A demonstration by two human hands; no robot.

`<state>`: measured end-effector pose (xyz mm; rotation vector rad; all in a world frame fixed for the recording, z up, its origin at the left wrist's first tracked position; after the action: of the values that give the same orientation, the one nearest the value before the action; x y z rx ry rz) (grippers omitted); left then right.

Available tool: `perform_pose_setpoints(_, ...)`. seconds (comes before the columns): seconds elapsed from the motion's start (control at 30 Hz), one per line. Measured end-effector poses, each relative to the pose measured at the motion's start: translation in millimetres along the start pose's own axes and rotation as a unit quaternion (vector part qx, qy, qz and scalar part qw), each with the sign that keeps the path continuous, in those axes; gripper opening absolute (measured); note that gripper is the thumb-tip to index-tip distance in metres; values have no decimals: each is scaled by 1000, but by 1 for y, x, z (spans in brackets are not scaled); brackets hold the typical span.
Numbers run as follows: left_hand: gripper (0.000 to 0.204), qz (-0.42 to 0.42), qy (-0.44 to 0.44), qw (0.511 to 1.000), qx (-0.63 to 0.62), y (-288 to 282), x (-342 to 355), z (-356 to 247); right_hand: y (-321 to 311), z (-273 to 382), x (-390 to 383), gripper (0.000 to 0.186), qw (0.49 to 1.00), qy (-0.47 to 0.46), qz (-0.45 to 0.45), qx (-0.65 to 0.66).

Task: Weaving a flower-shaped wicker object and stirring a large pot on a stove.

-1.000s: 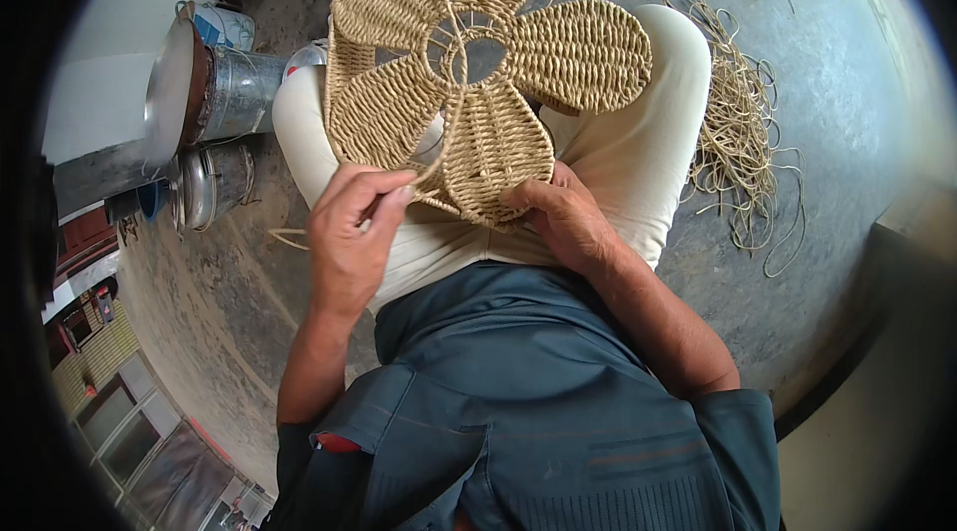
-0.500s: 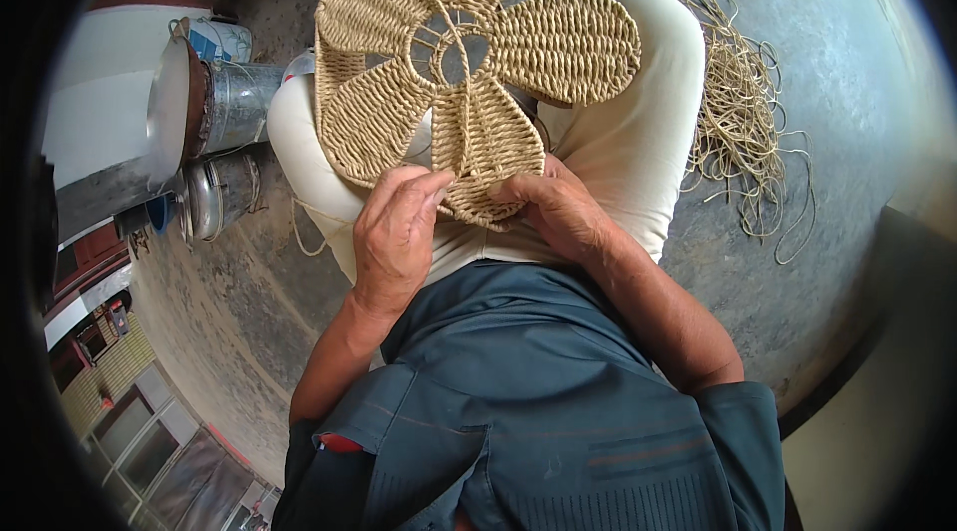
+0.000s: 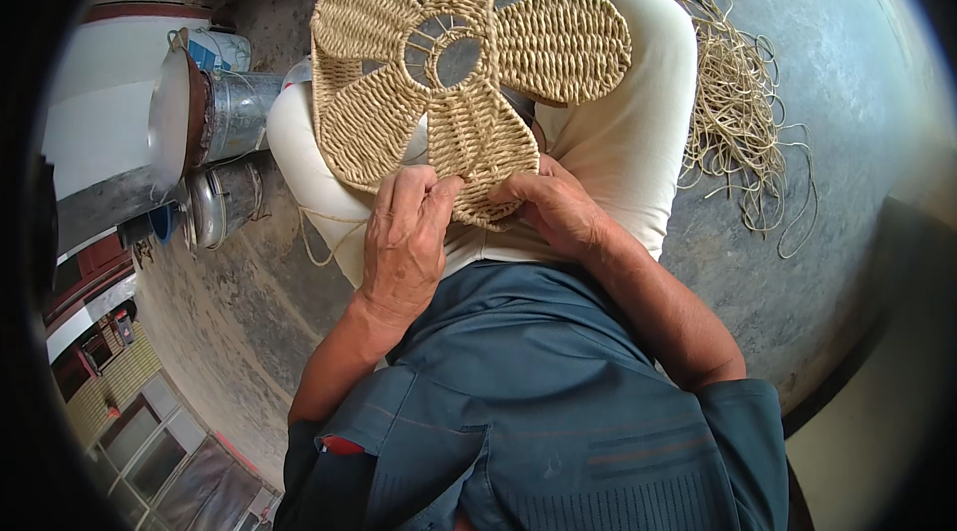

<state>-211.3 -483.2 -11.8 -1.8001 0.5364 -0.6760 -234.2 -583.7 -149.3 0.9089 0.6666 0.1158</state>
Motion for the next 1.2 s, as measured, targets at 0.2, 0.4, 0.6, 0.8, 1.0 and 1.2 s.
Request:
perform_pose_setpoints(0.2, 28, -6, -48, 994, -102, 0, 4, 11, 7, 5, -5, 43, 1000, 10, -2, -19)
perform_pose_setpoints(0.4, 36, -32, -80, 984, -154, 3, 9, 19, 1, 0, -1, 48, 998, 38, -21, -54)
perform_pose_setpoints(0.6, 35, 11, -86, 978, -188, -2, 21, 24, -9, -5, 3, 50, 995, 55, -32, -82)
perform_pose_setpoints(0.8, 23, 13, -45, 998, -51, -9, 15, 21, -3, -1, 3, 51, 994, 42, -21, -98)
perform_pose_setpoints(1.0, 16, 0, -35, 999, -16, -7, 16, 12, 1, -1, 1, 44, 999, 4, -17, -42)
perform_pose_setpoints(1.2, 13, 6, -63, 996, -63, -1, 19, 17, -1, 1, -1, 47, 999, -38, -13, 11)
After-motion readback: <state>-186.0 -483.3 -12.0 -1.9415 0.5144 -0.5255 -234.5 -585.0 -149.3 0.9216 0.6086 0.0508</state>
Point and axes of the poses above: each hand's wrist, its own x-axis towards the middle knuckle, its own y-axis out of the palm, z = x × y, the point moved 10 cm from there along x, towards the middle knuckle, and after that the axes turned 1 degree about -z, right-handed, at the moved point
